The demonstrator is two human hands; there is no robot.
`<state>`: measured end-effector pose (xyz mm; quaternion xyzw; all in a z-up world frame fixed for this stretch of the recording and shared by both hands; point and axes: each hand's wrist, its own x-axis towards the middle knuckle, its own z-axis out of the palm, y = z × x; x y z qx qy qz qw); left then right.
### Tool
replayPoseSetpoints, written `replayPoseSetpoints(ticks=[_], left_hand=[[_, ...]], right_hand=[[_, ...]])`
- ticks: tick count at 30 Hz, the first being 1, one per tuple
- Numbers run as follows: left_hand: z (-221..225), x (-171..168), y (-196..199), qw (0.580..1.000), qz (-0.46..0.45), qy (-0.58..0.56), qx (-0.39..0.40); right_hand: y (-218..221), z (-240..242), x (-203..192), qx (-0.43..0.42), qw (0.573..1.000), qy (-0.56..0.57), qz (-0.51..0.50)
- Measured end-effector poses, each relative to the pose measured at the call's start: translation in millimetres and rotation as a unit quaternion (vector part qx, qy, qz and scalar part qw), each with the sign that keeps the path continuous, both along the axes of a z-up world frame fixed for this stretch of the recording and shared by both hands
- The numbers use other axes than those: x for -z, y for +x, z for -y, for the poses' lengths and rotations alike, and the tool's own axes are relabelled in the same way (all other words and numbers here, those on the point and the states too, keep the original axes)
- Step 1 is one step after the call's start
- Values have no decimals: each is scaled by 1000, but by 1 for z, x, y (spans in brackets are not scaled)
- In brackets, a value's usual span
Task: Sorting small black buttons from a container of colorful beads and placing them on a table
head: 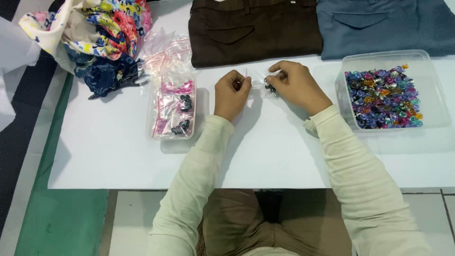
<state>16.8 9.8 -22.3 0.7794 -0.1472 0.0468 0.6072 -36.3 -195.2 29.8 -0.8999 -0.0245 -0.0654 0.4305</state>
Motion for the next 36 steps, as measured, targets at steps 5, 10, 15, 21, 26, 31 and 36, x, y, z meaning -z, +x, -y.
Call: replayPoseSetpoints(ticks=[5,10,15,21,26,31,36], left_hand=[[1,-23,-13,986,64,151,-4],[0,-18,-15,983,86,159,-30],[-29,-72,-35,987,54,129,-82],[-130,-110,-8,970,64,156,-175],[-181,-87,14,956,10,192,-223],[-187,-68,14,944,6,251,-215],[-177,-58,8,884,155,338,-284]], right_hand=[[7,3,22,27,998,-50,0],[3,-3,29,27,997,-51,44],[6,-29,2,8,988,140,71],[40,-124,-22,-66,967,218,118],[65,-178,-20,-55,983,137,110],[73,-193,-10,-42,994,37,90],[40,-196,-42,-41,977,-93,188]])
